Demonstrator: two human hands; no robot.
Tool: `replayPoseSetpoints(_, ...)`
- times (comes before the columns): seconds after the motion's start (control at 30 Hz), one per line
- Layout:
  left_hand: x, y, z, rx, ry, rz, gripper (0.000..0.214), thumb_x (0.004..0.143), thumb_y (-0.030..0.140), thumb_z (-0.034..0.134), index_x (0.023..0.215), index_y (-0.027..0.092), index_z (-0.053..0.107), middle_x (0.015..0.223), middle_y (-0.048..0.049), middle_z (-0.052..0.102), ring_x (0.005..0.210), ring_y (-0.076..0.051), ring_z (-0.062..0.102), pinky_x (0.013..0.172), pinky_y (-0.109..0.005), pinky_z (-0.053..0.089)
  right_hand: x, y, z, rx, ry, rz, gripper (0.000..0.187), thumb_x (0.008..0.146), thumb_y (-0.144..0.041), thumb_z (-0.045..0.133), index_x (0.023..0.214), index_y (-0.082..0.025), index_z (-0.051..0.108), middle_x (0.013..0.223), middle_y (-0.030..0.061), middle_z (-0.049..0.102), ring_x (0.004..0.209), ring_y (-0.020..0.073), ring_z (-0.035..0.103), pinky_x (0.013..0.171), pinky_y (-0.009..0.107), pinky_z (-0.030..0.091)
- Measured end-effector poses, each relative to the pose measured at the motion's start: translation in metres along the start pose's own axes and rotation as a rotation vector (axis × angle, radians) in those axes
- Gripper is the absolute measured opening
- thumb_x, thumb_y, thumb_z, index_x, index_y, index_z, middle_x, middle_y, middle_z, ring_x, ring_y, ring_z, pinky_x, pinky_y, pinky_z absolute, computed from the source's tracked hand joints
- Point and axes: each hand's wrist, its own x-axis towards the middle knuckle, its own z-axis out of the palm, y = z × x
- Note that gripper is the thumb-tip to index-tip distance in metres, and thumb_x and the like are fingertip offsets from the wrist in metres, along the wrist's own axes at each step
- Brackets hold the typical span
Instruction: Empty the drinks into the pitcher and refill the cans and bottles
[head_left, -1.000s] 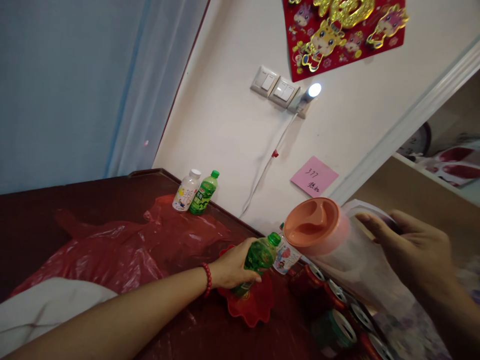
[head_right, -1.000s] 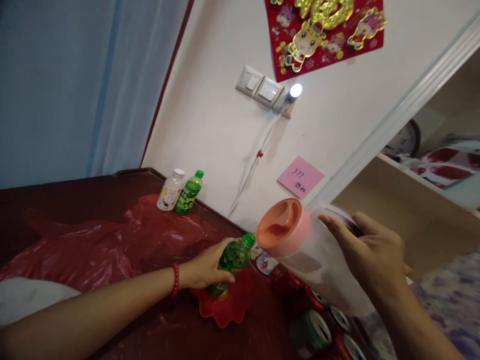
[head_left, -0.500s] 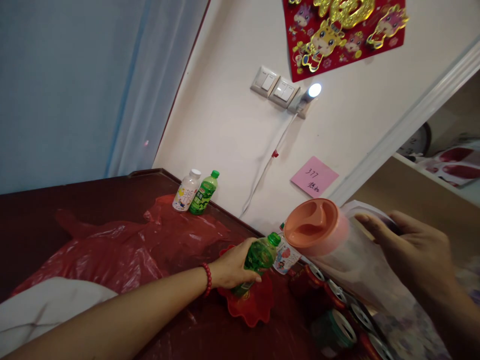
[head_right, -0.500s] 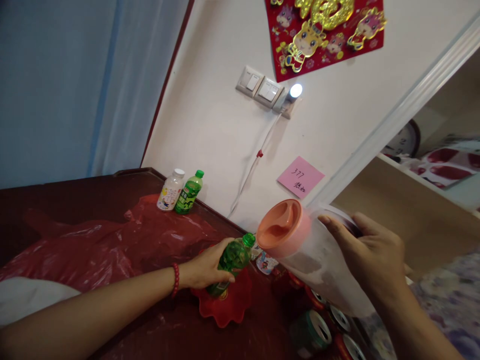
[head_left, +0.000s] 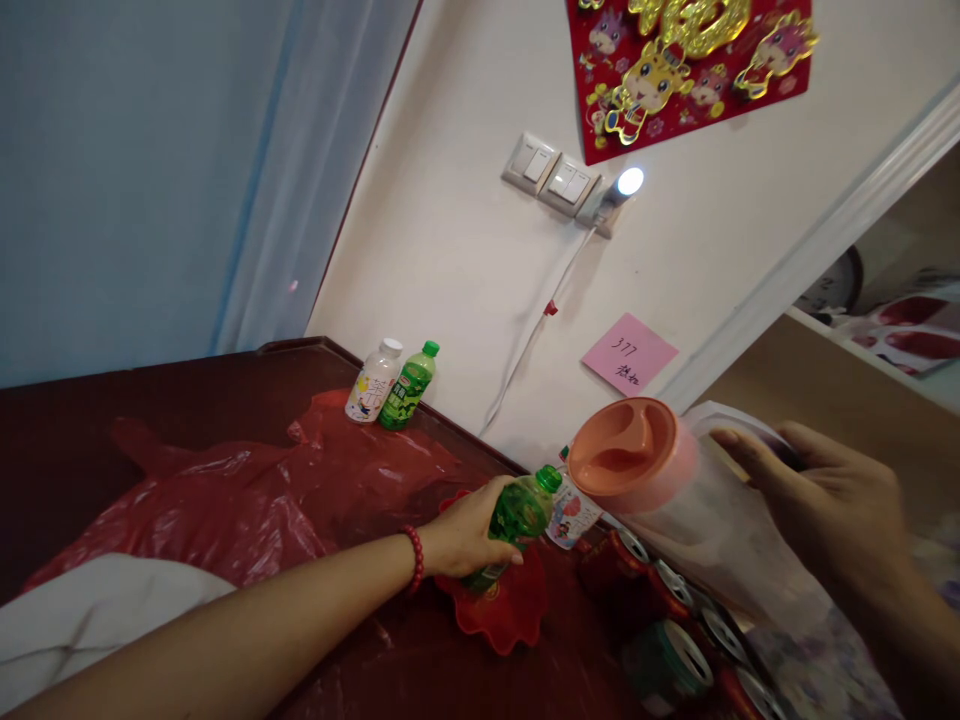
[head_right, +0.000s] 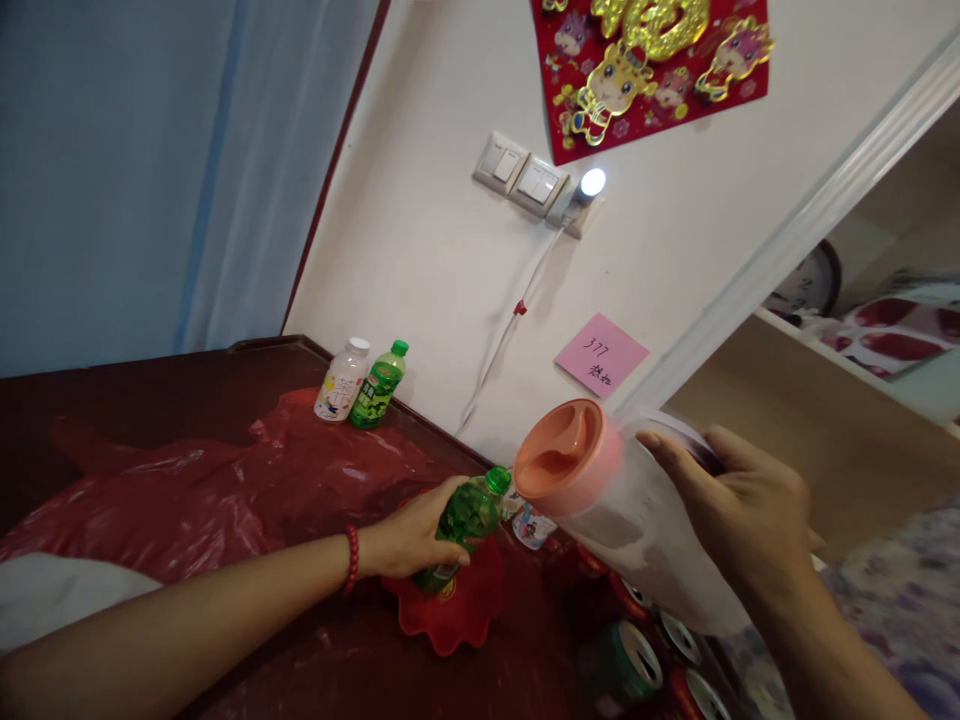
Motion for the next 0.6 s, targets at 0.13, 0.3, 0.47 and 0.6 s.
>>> replayPoseSetpoints(0.13,0.0001,-0.0003,-0.0004,-0.001,0.000,0.003,0.083,0.066,0.020,0.086,0.139,0.022,0.047,0.130,-0.0099,0.066,0.118,-0.031,0.062,0.098,-0.041,0.050,-0.0002,-0.0049,-0.0012,0.019,-0.001,0.044,0.072,0.068,-0.092,0.058,0.058,-0.022,0.046,0.053,-0.0038,0.033,0.051,0.0165,0.037,0.046,0.026,0.024)
replayPoseSetpoints(0.3,0.0005,-0.0016,-0.0003,-0.005,-0.002,0.005,0.082,0.066,0.020,0.086,0.138,0.022,0.047,0.131,-0.0103,0.065,0.119,-0.032,0.062,0.099,-0.042,0.049,-0.0018,-0.0049,-0.0021,0.052,0.001,0.050,0.071,0.068,-0.090,0.060,0.057,-0.022,0.045,0.053,-0.0035,0.035,0.050,0.0160,0.036,0.045,0.025,0.023)
replayPoseSetpoints(0.47,0.0005,-0.0010,0.0002,-0.020,-0.002,-0.001,0.084,0.065,0.020,0.086,0.139,0.022,0.046,0.130,-0.0097,0.066,0.118,-0.031,0.063,0.098,-0.041,0.050,-0.0011,-0.0045,-0.0009,0.036,0.003,0.052,0.070,0.067,-0.090,0.058,0.056,-0.022,0.046,0.052,-0.0032,0.035,0.051,0.0166,0.037,0.045,0.026,0.024)
replayPoseSetpoints(0.6,0.0001,0.0025,-0.0011,-0.020,-0.007,0.003,0.083,0.066,0.019,0.085,0.139,0.022,0.047,0.130,-0.0091,0.066,0.117,-0.030,0.063,0.097,-0.041,0.050,-0.0008,-0.0045,-0.0001,0.034,-0.005,0.061,0.070,0.068,-0.091,0.058,0.056,-0.022,0.046,0.052,-0.0032,0.036,0.051,0.0166,0.037,0.045,0.026,0.024)
